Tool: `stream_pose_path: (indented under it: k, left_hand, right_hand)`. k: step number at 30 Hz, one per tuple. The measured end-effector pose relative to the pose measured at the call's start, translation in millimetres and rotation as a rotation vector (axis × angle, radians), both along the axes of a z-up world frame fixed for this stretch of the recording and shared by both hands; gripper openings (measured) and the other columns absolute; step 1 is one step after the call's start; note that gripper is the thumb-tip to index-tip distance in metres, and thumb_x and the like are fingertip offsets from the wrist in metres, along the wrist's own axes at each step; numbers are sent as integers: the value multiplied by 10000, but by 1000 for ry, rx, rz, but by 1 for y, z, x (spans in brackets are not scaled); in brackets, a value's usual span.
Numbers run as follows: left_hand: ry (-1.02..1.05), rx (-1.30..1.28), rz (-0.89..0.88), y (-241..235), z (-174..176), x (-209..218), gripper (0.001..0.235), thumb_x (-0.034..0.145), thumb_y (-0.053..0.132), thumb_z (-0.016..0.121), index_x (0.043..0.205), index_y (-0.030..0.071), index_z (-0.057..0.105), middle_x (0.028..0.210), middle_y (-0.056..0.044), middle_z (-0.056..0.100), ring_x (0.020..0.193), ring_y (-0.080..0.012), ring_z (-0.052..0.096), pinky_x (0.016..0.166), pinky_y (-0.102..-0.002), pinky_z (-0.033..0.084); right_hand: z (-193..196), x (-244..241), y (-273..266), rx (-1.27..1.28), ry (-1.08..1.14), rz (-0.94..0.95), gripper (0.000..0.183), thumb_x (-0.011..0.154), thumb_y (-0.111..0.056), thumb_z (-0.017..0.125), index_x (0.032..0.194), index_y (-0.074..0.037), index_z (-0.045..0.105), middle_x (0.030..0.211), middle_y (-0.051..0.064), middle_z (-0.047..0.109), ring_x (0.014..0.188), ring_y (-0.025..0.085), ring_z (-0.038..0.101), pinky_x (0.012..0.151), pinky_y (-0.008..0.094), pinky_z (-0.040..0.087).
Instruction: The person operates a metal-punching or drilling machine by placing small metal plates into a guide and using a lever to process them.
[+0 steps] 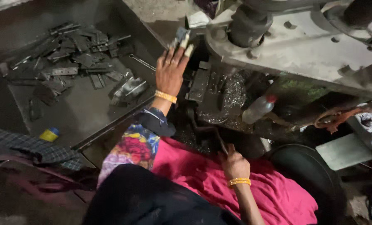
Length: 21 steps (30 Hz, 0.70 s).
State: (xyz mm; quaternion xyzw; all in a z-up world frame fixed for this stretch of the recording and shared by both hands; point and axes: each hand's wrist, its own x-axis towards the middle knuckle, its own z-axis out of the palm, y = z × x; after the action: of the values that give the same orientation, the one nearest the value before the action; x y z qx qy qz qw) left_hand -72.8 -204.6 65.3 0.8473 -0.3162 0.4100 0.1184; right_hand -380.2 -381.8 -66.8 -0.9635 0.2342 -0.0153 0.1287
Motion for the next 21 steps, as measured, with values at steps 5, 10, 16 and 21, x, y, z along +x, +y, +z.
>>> stream_pose_path:
  k: [5, 10, 16, 21]
  left_hand:
    - [103, 67, -51, 14, 2, 10, 478, 962, 69, 551, 1435, 107, 602, 1503, -91, 566, 1381, -256, 527, 1083, -433, 389]
    - [49, -55, -5, 13, -4, -3, 474, 918, 39, 570, 1377, 149, 611, 1503, -73, 557, 1383, -257, 553, 1118, -423, 394]
    - [237, 21, 45, 29, 18, 2, 626, 888, -78, 558, 1489, 99, 548, 1604, -111, 486, 1386, -282, 528, 982, -440, 420]
    - [-35, -121, 30, 28, 12, -7, 707, 803, -57, 561, 1480, 144, 555, 1553, -109, 500, 1400, -367, 491, 1167, -463, 416]
  right_hand:
    - [-2, 1, -3, 1, -24, -13, 559, 898, -558, 596, 1287, -157, 567, 841, 220, 740, 749, 445, 718, 655, 546, 585]
    - [-13, 1, -4, -10, -35, 1, 497, 923, -542, 579, 1244, -163, 583, 862, 199, 743, 762, 433, 721, 668, 549, 584]
    - [-20, -2, -8, -82, 28, 25, 591, 926, -594, 574, 1289, -129, 549, 835, 200, 730, 720, 414, 730, 628, 514, 601]
    - [-5, 2, -1, -29, 15, -17, 521, 902, -553, 592, 1237, -155, 561, 816, 209, 731, 734, 434, 723, 646, 540, 587]
